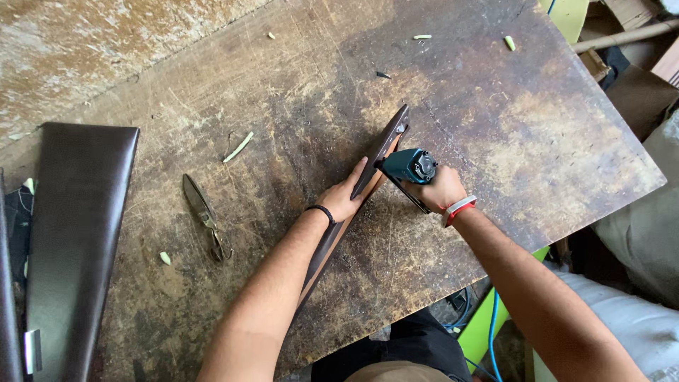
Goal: The person uses a pneumatic staple gun to attach staples along the edges of long dark wooden mouldings on a workbench. They repeatedly flip and reposition each piece to staple both sides, then stack the finished mouldings aside.
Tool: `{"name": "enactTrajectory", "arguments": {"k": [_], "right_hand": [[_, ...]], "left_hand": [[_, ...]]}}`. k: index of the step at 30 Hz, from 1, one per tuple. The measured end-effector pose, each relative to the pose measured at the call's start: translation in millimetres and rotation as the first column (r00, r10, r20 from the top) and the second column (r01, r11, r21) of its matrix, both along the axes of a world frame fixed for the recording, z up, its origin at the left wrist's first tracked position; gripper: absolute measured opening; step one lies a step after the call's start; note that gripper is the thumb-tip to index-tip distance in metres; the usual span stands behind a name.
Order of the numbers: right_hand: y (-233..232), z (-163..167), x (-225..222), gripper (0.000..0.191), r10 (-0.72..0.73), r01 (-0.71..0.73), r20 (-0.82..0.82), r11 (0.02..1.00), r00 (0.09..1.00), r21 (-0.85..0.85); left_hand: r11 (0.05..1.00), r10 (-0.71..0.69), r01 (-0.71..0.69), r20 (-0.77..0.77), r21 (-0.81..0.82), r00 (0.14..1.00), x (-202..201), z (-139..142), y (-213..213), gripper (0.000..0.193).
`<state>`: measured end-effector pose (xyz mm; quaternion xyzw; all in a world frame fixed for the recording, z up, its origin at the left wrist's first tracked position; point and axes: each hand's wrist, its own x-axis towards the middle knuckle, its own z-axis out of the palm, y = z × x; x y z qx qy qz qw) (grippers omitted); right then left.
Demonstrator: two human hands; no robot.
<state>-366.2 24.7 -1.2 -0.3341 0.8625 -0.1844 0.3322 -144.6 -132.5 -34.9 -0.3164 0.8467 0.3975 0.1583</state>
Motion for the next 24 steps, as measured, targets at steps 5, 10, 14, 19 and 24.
{"name": "enactTrajectory", "arguments": {"k": [5, 10, 14, 19, 24], "right_hand": [[4, 1, 12, 0.047, 0.102, -0.102, -0.001, 0.987, 0.995, -0.126], [8, 4, 28, 0.050, 0.140, -0.134, -0.062, 0.987, 0.988, 0.083], [13, 4, 39, 0.047, 0.181, -0.178, -0.034, 0.981, 0.983, 0.076], [16, -2, 49, 0.040, 0.158, -0.154, -0.023, 0.981, 0.987, 0.121], [27, -1, 31, 0.044, 0.134, -0.092, -0.140, 0.958, 0.981, 0.272]], "left_hand": [[0.999, 0.004, -0.004, 0.018, 0.032, 1.000, 0, -3, -2, 0.100], [1.000, -0.010, 0.011, -0.061, 0.025, 0.998, -1, -5, -2, 0.105], [0.998, 0.015, -0.015, -0.002, 0.058, 1.000, -2, 1, 0, 0.111], [0.995, 0.050, -0.055, 0.059, 0.084, 0.997, -6, 13, 3, 0.112], [0.972, 0.212, -0.217, 0.065, 0.091, 0.975, -6, 14, 20, 0.107]]}}
